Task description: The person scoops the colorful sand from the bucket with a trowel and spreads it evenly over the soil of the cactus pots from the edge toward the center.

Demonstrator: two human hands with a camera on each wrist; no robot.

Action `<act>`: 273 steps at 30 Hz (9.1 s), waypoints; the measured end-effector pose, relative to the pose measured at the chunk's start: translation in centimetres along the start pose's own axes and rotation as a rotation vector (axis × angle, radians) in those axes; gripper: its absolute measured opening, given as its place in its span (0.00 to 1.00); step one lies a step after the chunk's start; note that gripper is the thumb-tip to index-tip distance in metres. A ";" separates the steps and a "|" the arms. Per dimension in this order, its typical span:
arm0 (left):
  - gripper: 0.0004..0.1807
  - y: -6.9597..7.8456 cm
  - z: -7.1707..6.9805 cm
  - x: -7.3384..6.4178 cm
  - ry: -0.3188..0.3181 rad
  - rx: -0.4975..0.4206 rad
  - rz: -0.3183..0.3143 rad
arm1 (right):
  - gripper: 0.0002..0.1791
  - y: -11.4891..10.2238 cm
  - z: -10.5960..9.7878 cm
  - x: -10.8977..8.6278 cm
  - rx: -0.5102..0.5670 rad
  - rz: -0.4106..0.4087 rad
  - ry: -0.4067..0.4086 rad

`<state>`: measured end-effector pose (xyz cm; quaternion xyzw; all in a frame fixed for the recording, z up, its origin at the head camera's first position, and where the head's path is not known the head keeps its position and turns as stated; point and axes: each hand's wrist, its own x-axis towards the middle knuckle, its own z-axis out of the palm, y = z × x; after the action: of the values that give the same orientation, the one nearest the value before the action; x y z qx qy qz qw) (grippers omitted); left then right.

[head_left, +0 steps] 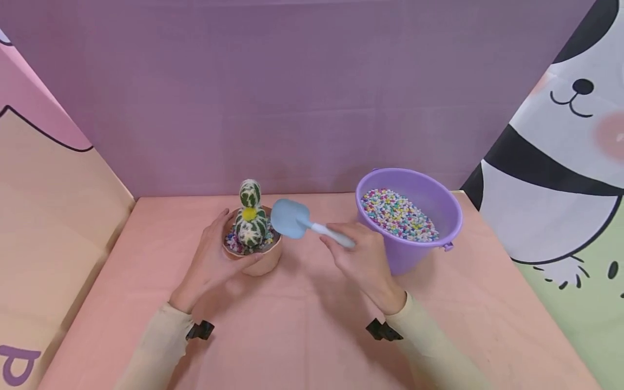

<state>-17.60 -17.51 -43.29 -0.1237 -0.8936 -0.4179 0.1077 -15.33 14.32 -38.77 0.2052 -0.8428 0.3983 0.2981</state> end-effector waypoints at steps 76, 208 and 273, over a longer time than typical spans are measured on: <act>0.24 13.3 8.2 -0.7 0.070 -0.234 0.466 | 0.14 4.0 -14.8 1.0 -0.120 0.332 0.052; 0.30 14.4 13.4 4.5 -0.055 -0.005 0.353 | 0.21 6.6 -17.3 -0.6 -0.080 0.546 0.024; 0.15 3.2 0.0 0.0 0.767 -0.492 0.423 | 0.10 0.9 -8.3 0.4 0.101 0.330 -0.040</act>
<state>-16.58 -15.49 -41.01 -0.1615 -0.6200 -0.6005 0.4785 -13.36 21.35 -34.78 0.0864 -0.8498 0.4795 0.2011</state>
